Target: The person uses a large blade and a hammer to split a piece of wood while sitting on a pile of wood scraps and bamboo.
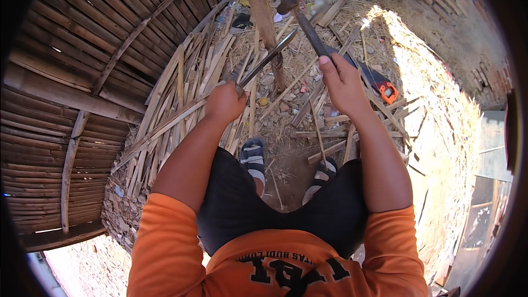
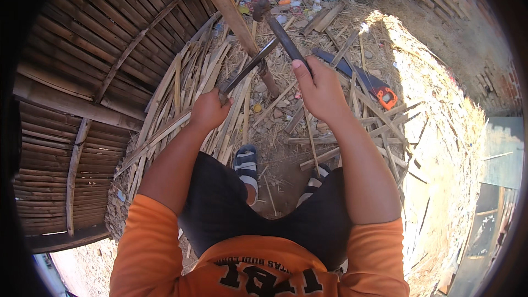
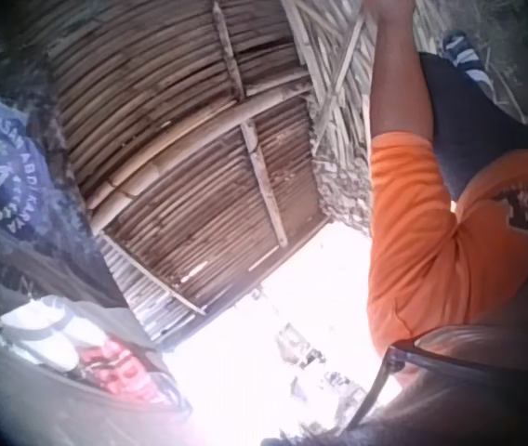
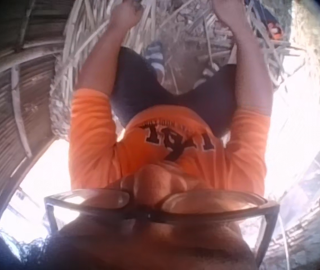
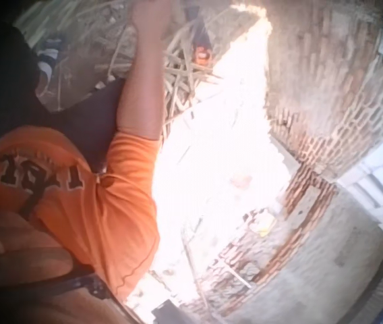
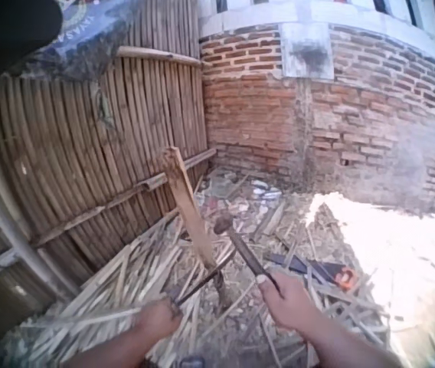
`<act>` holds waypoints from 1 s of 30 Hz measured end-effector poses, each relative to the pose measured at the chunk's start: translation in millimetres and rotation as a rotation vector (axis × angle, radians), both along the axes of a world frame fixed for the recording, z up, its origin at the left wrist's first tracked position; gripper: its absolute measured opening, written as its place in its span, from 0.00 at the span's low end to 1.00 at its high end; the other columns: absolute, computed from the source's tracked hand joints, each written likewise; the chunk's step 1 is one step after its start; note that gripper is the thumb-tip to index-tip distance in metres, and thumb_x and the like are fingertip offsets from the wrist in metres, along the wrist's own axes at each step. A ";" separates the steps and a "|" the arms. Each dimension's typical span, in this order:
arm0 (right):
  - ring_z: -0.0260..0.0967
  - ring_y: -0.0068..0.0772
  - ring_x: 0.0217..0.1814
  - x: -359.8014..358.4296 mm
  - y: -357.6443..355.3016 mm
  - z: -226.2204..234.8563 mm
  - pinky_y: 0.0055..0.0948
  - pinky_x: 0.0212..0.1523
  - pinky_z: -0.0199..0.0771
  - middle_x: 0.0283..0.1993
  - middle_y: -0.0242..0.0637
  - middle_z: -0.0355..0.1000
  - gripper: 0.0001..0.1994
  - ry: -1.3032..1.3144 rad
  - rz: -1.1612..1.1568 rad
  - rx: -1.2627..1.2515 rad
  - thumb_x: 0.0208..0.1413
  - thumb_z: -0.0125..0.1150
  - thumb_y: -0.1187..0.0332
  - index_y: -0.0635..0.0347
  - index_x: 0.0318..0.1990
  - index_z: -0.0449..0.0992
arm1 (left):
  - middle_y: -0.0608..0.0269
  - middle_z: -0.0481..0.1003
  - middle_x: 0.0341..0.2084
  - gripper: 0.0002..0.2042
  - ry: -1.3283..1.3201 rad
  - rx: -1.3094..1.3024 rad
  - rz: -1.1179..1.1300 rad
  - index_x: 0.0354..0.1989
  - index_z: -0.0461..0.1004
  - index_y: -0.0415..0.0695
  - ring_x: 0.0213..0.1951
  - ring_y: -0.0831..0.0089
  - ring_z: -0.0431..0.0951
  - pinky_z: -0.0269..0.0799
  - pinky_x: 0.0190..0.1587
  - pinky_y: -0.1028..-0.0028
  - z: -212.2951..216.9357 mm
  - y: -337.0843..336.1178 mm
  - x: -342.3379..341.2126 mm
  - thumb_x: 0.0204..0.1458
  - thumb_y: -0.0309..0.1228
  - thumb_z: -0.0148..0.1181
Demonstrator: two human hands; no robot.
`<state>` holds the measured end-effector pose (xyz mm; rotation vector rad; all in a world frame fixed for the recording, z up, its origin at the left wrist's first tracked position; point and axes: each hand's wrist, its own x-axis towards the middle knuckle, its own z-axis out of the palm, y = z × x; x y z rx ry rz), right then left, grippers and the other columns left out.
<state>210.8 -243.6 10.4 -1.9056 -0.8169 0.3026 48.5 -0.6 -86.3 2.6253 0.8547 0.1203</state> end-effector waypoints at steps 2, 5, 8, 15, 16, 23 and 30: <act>0.76 0.28 0.26 -3.2 0.0 -3.4 0.31 0.29 0.73 0.23 0.37 0.69 0.24 -0.044 0.003 0.029 0.70 0.49 0.49 0.65 0.35 0.69 | 0.41 0.80 0.30 0.21 0.013 -0.008 -0.012 0.39 0.75 0.36 0.38 0.43 0.81 0.77 0.43 0.50 -1.1 -0.6 -1.1 0.55 0.45 0.65; 0.73 0.26 0.24 4.6 -3.6 -30.2 0.30 0.29 0.73 0.22 0.36 0.67 0.23 -0.085 -0.025 -0.045 0.71 0.49 0.50 0.65 0.35 0.69 | 0.40 0.80 0.30 0.20 0.006 -0.022 -0.001 0.38 0.75 0.35 0.37 0.43 0.81 0.77 0.42 0.51 3.7 -4.3 1.2 0.55 0.44 0.65; 0.71 0.25 0.24 12.1 -3.1 -31.1 0.30 0.30 0.73 0.21 0.35 0.66 0.23 0.000 -0.031 -0.077 0.71 0.49 0.50 0.65 0.35 0.70 | 0.40 0.80 0.30 0.20 0.030 -0.001 0.003 0.38 0.76 0.35 0.37 0.44 0.81 0.77 0.42 0.51 10.3 -5.8 5.4 0.55 0.44 0.66; 0.70 0.29 0.27 13.7 -11.6 -39.3 0.35 0.32 0.69 0.22 0.36 0.67 0.22 -0.050 -0.005 0.028 0.71 0.49 0.51 0.63 0.35 0.70 | 0.41 0.80 0.29 0.20 0.014 -0.031 -0.003 0.37 0.76 0.35 0.37 0.43 0.81 0.77 0.43 0.51 5.7 -7.8 2.3 0.55 0.44 0.66; 0.69 0.30 0.27 18.9 -14.3 -49.7 0.35 0.32 0.68 0.22 0.36 0.67 0.22 -0.048 -0.017 -0.068 0.71 0.49 0.51 0.63 0.35 0.70 | 0.41 0.80 0.29 0.20 0.010 -0.022 -0.008 0.37 0.75 0.35 0.37 0.43 0.81 0.77 0.43 0.51 6.6 -9.2 4.4 0.55 0.44 0.66; 0.72 0.39 0.29 3.6 -7.6 -11.8 0.38 0.34 0.69 0.25 0.42 0.71 0.23 -0.094 -0.024 0.067 0.69 0.50 0.49 0.64 0.35 0.72 | 0.40 0.80 0.30 0.20 0.023 -0.038 -0.008 0.38 0.75 0.35 0.38 0.43 0.81 0.77 0.43 0.51 -0.9 -6.0 -0.9 0.54 0.44 0.66; 0.69 0.39 0.27 11.1 -8.1 -27.0 0.39 0.32 0.68 0.24 0.43 0.69 0.23 -0.106 -0.053 -0.117 0.70 0.50 0.50 0.64 0.34 0.70 | 0.39 0.80 0.31 0.21 0.023 -0.005 0.000 0.39 0.75 0.35 0.38 0.43 0.81 0.77 0.44 0.51 -1.8 -6.1 0.9 0.54 0.44 0.66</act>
